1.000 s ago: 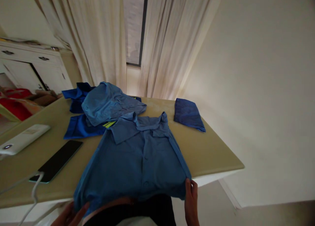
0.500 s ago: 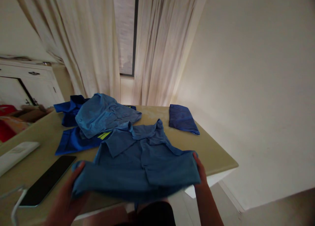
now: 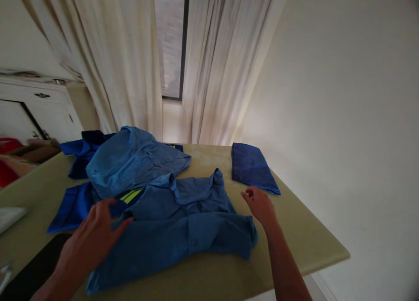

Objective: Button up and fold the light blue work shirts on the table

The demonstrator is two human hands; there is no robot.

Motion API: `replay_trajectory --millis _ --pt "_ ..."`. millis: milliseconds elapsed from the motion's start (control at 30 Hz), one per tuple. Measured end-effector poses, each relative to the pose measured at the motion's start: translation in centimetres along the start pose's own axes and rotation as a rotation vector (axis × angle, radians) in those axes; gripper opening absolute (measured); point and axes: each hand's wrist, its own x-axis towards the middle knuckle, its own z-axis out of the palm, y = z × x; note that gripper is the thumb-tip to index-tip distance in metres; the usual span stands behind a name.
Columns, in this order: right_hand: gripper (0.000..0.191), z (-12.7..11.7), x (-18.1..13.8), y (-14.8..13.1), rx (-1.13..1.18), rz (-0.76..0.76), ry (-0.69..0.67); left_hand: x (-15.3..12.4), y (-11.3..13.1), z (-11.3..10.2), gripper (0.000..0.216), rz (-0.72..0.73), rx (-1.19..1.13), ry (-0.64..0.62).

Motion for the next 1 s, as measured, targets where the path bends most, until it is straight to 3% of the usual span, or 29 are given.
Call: replay_trajectory --millis 33,133,233,333,433,500,633,733,867,933,1000 --pt "0.038 0.9 2.1 -1.7 0.081 -0.097 0.024 2.0 1.4 0.6 0.056 -0.004 0.012 0.017" --pt "0.052 4.7 8.3 -6.2 0.277 -0.231 0.044 9.2 5.0 4.0 0.041 0.194 -0.087 -0.13" --pt "0.073 7.8 12.8 -7.8 0.44 -0.194 -0.142 15.3 6.7 7.6 0.053 0.234 -0.128 -0.244" --pt "0.074 8.8 14.7 -6.5 0.541 -0.185 -0.359 18.3 6.4 8.6 0.047 0.251 -0.196 -0.463" --pt "0.041 8.5 13.5 -3.8 0.554 -0.352 -0.466 17.8 4.2 7.2 0.017 0.396 -0.245 -0.514" --pt "0.016 7.9 11.4 -1.9 0.469 -0.51 -0.481 16.1 1.9 5.9 0.018 0.485 -0.184 -0.465" --pt "0.021 5.7 8.1 -0.3 0.118 -0.685 -0.506 12.8 -1.7 3.8 0.025 0.613 -0.029 -0.534" --pt "0.014 4.1 8.3 -2.7 -0.029 -0.698 -0.359 12.5 -0.6 3.4 0.021 0.611 0.109 -0.544" --pt "0.038 5.7 8.9 -8.6 0.01 -0.608 -0.096 13.4 4.0 6.1 0.033 0.552 0.201 -0.316" --pt "0.057 8.2 7.9 -10.3 -0.006 -0.605 -0.125 13.0 5.0 8.6 0.048 0.56 0.179 -0.281" --pt "0.077 10.8 6.4 -10.3 -0.073 -0.631 -0.248 12.0 4.4 10.9 0.06 0.568 0.182 -0.328"
